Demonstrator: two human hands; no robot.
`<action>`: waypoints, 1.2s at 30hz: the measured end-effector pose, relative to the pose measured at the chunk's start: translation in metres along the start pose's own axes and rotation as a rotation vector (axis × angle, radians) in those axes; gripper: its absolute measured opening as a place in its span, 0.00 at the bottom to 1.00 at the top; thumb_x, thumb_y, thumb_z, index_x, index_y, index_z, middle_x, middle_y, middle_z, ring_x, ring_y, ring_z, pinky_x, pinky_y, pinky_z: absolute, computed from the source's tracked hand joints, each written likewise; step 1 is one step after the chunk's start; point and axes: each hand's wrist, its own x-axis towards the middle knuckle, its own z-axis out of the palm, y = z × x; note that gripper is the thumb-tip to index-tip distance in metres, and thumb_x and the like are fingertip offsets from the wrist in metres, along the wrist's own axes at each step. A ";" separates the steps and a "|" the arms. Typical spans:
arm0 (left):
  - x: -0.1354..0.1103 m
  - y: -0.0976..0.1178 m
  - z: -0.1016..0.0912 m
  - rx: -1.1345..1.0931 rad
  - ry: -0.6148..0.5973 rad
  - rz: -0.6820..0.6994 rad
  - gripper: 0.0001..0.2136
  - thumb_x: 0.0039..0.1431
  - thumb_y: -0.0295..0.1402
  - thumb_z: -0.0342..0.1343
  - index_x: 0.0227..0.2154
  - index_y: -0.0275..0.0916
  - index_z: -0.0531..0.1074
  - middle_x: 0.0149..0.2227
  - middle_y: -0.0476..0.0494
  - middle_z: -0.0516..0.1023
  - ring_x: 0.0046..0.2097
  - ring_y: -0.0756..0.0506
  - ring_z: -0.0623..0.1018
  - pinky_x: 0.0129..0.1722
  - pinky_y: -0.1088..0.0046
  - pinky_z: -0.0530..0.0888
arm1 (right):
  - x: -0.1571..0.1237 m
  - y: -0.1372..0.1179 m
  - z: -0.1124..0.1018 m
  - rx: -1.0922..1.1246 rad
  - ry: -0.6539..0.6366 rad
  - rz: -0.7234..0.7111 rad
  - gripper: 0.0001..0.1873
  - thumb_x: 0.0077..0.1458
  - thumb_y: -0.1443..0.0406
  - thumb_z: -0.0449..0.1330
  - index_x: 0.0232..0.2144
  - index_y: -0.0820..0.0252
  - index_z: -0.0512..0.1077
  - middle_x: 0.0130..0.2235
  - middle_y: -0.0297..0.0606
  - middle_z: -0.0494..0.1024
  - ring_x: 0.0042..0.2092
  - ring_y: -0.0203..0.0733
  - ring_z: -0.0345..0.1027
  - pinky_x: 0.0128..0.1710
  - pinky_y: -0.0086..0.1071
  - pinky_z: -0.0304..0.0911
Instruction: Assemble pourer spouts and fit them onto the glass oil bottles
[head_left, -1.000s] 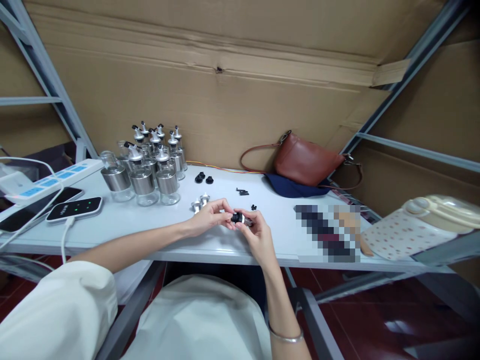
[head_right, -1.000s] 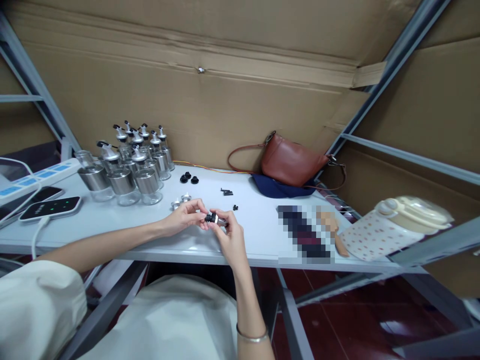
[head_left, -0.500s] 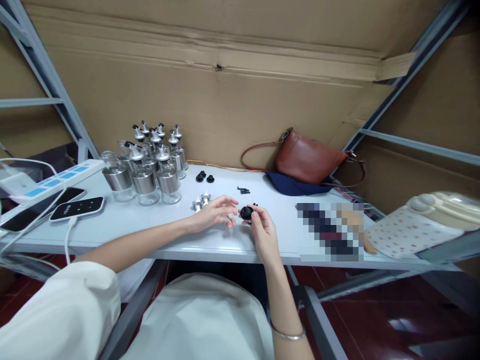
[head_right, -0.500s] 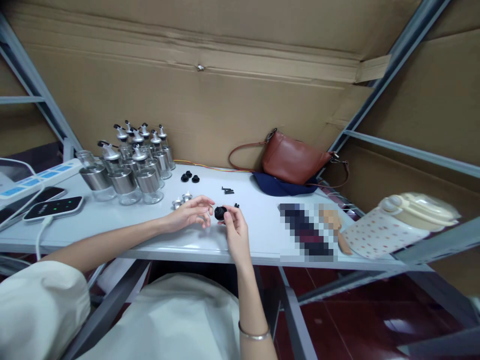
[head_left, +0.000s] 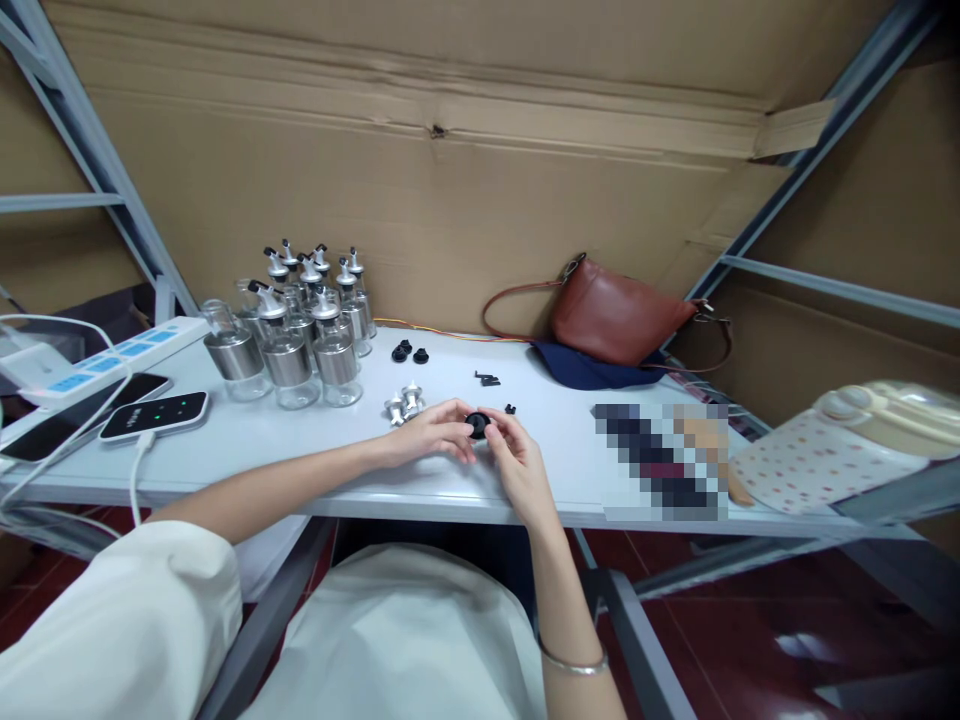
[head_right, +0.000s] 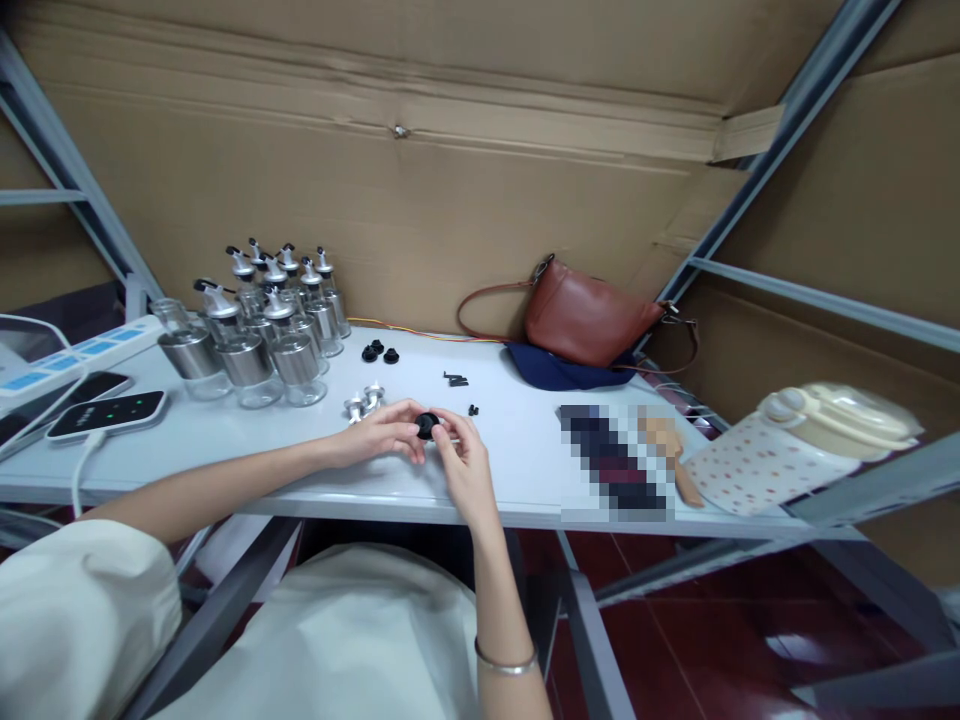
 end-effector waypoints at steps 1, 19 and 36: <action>0.000 0.000 0.000 -0.010 -0.008 -0.001 0.18 0.49 0.40 0.62 0.38 0.37 0.62 0.29 0.48 0.76 0.30 0.47 0.79 0.37 0.69 0.72 | 0.000 0.000 0.000 0.027 -0.018 0.017 0.18 0.54 0.54 0.56 0.42 0.57 0.73 0.36 0.39 0.75 0.35 0.40 0.68 0.35 0.33 0.65; -0.001 -0.003 0.000 0.064 0.062 0.110 0.17 0.46 0.38 0.65 0.33 0.33 0.66 0.33 0.46 0.75 0.32 0.47 0.79 0.37 0.67 0.74 | -0.002 -0.005 0.006 0.208 0.018 0.117 0.14 0.45 0.57 0.62 0.34 0.60 0.72 0.29 0.36 0.77 0.28 0.38 0.69 0.32 0.34 0.67; 0.002 -0.008 -0.004 0.199 0.096 0.159 0.19 0.43 0.38 0.67 0.30 0.36 0.62 0.25 0.51 0.74 0.26 0.51 0.76 0.29 0.75 0.71 | -0.004 0.000 0.004 0.124 -0.025 0.042 0.13 0.49 0.61 0.59 0.37 0.59 0.74 0.37 0.39 0.78 0.36 0.41 0.72 0.35 0.33 0.68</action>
